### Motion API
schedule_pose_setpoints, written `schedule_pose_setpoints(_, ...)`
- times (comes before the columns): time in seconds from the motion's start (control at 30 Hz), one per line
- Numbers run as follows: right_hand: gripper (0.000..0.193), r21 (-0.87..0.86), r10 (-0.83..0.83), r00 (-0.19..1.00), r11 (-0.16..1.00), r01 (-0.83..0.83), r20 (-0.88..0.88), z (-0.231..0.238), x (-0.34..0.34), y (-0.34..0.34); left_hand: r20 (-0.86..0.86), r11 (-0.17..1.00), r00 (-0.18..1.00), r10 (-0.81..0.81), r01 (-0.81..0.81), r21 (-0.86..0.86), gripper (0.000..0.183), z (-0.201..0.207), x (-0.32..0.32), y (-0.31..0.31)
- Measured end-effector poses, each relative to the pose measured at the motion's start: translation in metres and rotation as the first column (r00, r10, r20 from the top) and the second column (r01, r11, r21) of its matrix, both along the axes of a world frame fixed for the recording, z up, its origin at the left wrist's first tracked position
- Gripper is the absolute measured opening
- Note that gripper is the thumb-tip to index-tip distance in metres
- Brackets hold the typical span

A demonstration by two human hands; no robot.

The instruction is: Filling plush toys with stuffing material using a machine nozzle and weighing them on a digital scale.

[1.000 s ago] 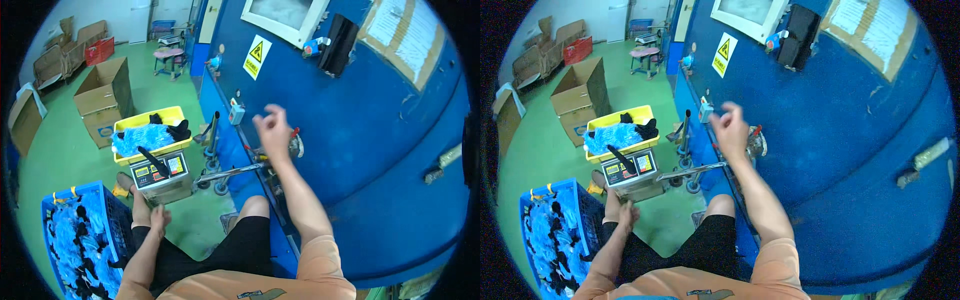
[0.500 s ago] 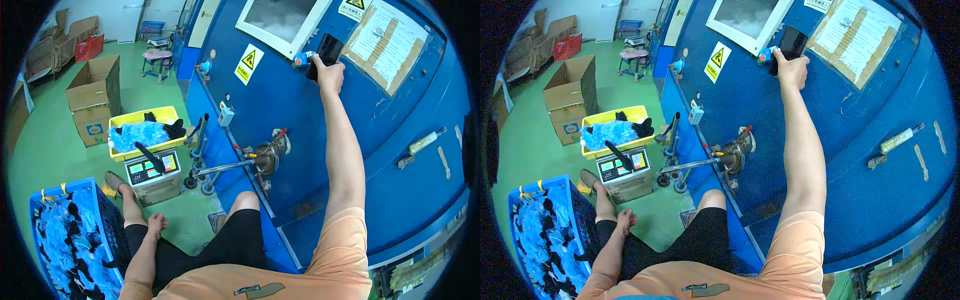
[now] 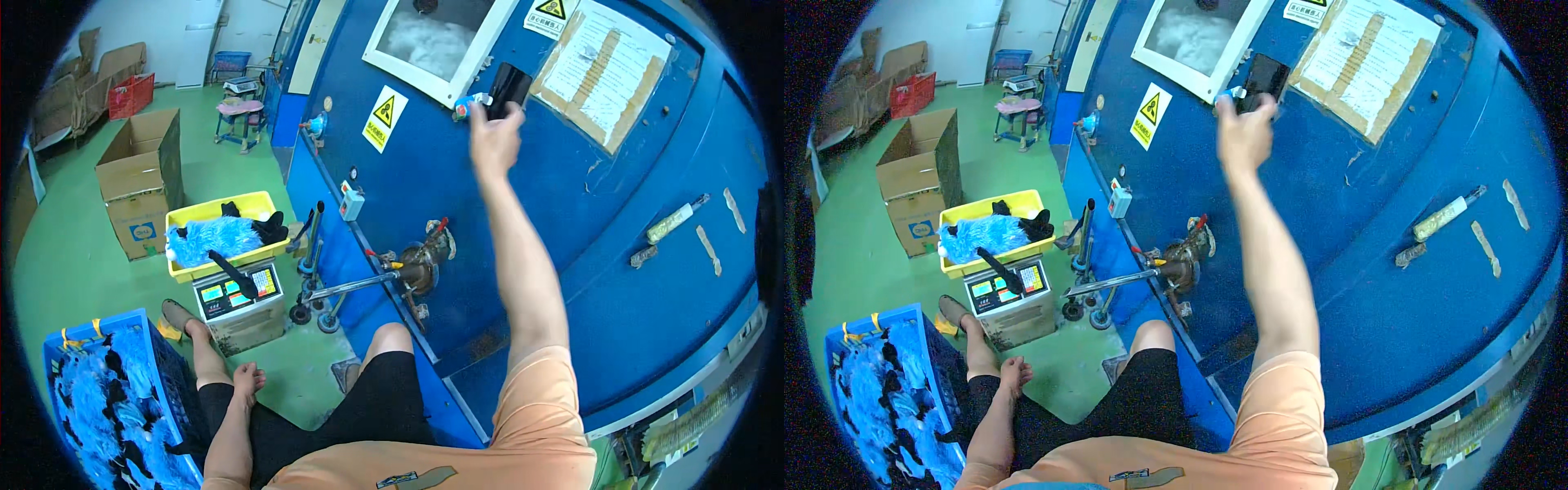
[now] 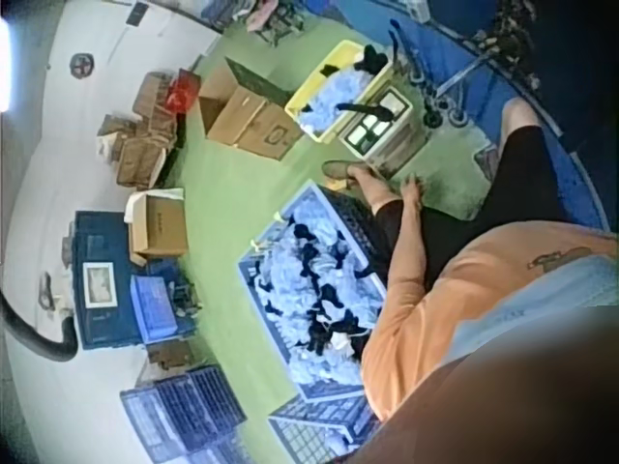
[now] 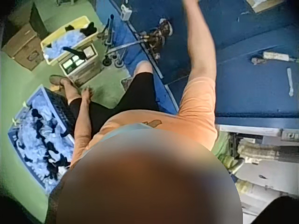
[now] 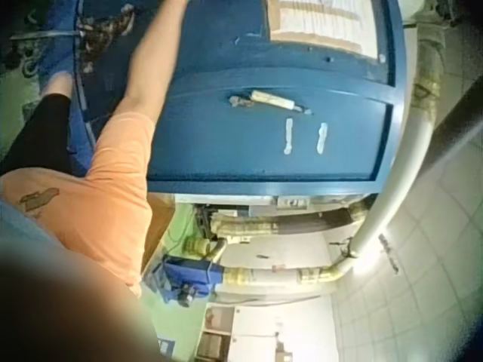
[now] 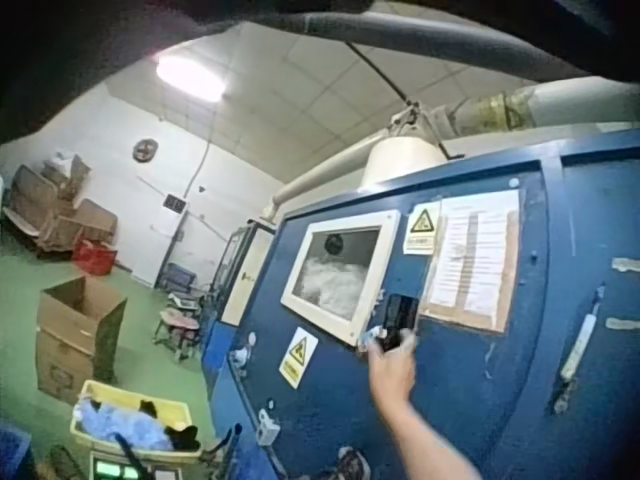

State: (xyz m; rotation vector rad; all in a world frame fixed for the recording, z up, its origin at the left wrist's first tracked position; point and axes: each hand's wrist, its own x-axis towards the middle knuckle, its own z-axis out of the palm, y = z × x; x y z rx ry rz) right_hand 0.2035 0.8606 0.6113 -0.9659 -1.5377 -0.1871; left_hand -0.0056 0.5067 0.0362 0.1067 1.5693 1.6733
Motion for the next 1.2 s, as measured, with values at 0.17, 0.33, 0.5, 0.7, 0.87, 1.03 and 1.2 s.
schedule_pose_setpoints(0.17,0.027,-0.214,0.406,0.725,0.913,-0.347,0.556,-0.150,-0.041,-0.053,0.175,1.000,0.985,-0.014,0.013,0.006,0.027,-0.026,0.000,0.003)
schedule_pose_setpoints(0.33,0.038,-0.584,0.598,0.520,0.783,-0.214,0.610,-0.276,-0.061,-0.060,0.099,1.000,0.995,0.010,-0.013,0.027,0.027,-0.009,0.000,0.001)
schedule_pose_setpoints(0.5,0.043,-0.630,0.595,0.651,0.743,-0.225,0.470,-0.308,-0.063,-0.044,-0.203,0.985,0.967,0.157,-0.138,0.104,0.029,0.046,-0.046,0.008)
schedule_pose_setpoints(0.7,0.044,-0.747,0.695,0.571,0.634,-0.200,0.437,-0.297,-0.059,-0.041,-0.514,0.932,0.778,0.361,-0.277,0.235,0.041,0.165,-0.104,0.065)
schedule_pose_setpoints(0.87,0.041,-0.732,0.707,0.552,0.640,-0.234,0.442,-0.312,-0.075,-0.041,-0.555,0.949,0.795,0.245,-0.313,-0.029,0.054,0.187,-0.146,0.093)
schedule_pose_setpoints(1.03,0.034,-0.701,0.650,0.600,0.685,-0.198,0.466,-0.297,-0.062,-0.038,-0.457,0.913,0.816,0.354,-0.406,-0.018,0.044,0.208,-0.129,0.114)
schedule_pose_setpoints(1.2,0.035,-0.673,0.680,0.585,0.682,-0.285,0.441,-0.302,-0.061,-0.039,-0.360,0.886,0.810,0.463,-0.439,0.151,0.034,0.216,-0.116,0.109)
